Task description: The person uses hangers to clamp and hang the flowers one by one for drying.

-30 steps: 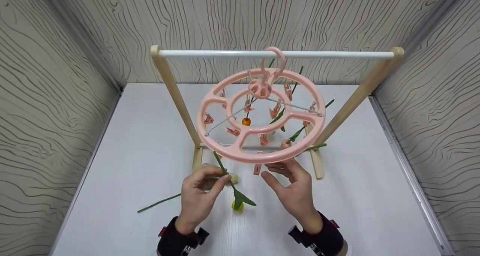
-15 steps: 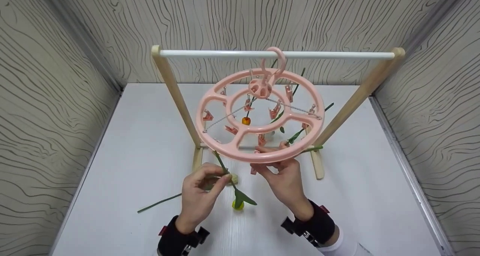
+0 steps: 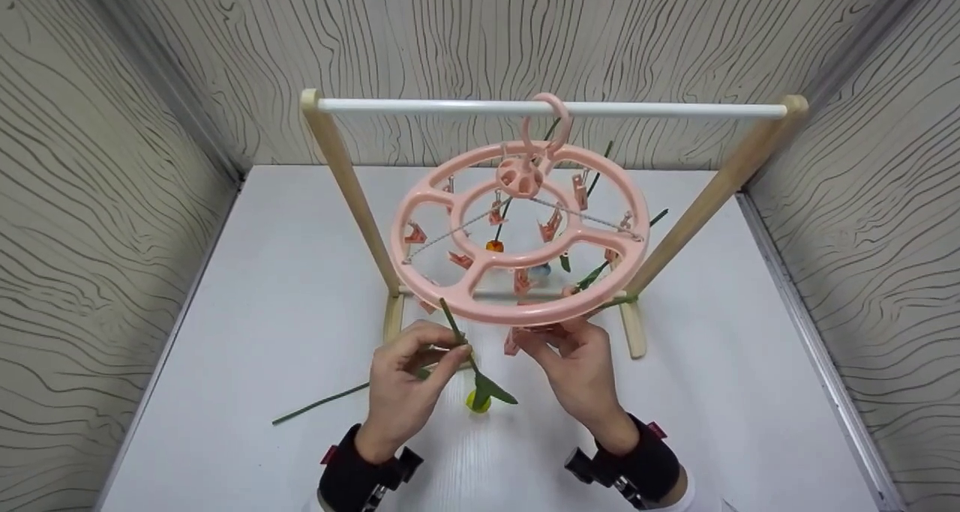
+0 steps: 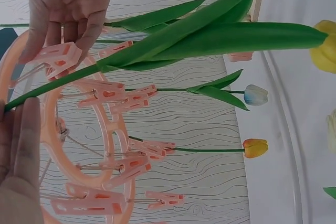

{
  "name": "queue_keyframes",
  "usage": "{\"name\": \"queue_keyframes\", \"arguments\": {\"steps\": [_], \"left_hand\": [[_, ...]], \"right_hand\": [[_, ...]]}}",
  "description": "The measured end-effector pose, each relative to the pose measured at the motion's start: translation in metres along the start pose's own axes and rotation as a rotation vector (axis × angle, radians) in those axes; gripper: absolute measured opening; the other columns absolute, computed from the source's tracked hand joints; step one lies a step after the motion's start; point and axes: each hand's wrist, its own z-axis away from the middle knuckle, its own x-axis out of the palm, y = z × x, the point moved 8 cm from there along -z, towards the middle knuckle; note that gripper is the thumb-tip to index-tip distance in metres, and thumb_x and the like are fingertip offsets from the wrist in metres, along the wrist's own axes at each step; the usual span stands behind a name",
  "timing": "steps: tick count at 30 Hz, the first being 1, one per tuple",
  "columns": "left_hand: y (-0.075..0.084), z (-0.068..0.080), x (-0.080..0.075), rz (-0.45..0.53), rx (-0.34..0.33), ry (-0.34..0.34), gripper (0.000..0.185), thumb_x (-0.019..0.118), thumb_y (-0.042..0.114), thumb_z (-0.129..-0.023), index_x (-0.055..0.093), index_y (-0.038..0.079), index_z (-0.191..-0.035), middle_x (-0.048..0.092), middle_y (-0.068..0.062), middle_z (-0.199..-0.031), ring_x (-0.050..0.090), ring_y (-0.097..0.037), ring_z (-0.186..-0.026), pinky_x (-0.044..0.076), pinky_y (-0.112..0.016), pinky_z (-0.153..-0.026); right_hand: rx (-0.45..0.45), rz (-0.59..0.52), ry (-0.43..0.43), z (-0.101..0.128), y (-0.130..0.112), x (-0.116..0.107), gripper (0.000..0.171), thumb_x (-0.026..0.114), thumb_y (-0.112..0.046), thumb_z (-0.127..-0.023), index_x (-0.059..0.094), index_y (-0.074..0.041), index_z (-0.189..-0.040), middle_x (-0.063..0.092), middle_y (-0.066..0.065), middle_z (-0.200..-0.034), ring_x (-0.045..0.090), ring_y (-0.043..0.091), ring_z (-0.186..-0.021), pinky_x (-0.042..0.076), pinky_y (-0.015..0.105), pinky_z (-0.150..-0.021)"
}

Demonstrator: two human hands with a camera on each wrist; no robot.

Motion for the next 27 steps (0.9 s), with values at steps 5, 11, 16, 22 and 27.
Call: {"name": "queue_keyframes", "arguments": {"steps": [5,11,16,22,27], "left_hand": [[0.004,-0.001,0.005,-0.005,0.024,-0.008,0.020,0.075,-0.013,-0.089,0.073,0.001,-0.102,0.071,-0.017,-0.092,0.073,-0.006,-0.089,0.067,-0.026,-0.073],[0.010,-0.003,0.012,-0.030,0.055,0.003,0.021,0.077,-0.013,-0.087,0.073,0.002,-0.102,0.073,-0.016,-0.092,0.075,-0.008,-0.089,0.068,-0.027,-0.073],[0.013,-0.004,0.017,-0.054,0.064,-0.004,0.024,0.079,-0.015,-0.084,0.074,0.003,-0.100,0.074,-0.014,-0.092,0.075,-0.008,-0.090,0.068,-0.027,-0.072],[0.017,-0.005,0.026,-0.072,0.113,-0.023,0.023,0.080,-0.013,-0.084,0.075,0.002,-0.101,0.075,-0.013,-0.092,0.075,-0.009,-0.088,0.067,-0.026,-0.074],[0.018,-0.006,0.031,-0.065,0.129,-0.025,0.024,0.080,-0.012,-0.085,0.077,0.002,-0.104,0.076,-0.015,-0.095,0.077,-0.011,-0.092,0.067,-0.027,-0.076]], "right_hand": [[0.024,-0.014,-0.017,0.001,0.001,0.001,0.027,0.071,0.011,-0.093,0.069,0.004,-0.119,0.076,0.007,-0.089,0.076,0.015,-0.079,0.065,0.024,-0.079],[0.012,-0.040,-0.053,0.002,0.000,0.003,0.024,0.069,0.010,-0.095,0.068,0.006,-0.118,0.074,0.015,-0.089,0.076,0.017,-0.077,0.067,0.028,-0.079],[-0.001,-0.026,-0.041,0.003,-0.001,0.002,0.025,0.070,0.008,-0.095,0.069,0.006,-0.119,0.075,0.010,-0.090,0.077,0.014,-0.076,0.067,0.028,-0.082],[-0.028,-0.001,-0.013,0.004,-0.002,0.001,0.027,0.072,0.013,-0.091,0.072,0.005,-0.116,0.078,0.001,-0.093,0.077,0.009,-0.081,0.067,0.027,-0.086],[-0.035,0.025,0.015,0.006,-0.002,-0.001,0.033,0.073,0.018,-0.086,0.075,0.002,-0.115,0.080,-0.005,-0.100,0.078,0.007,-0.094,0.066,0.024,-0.087]]}}
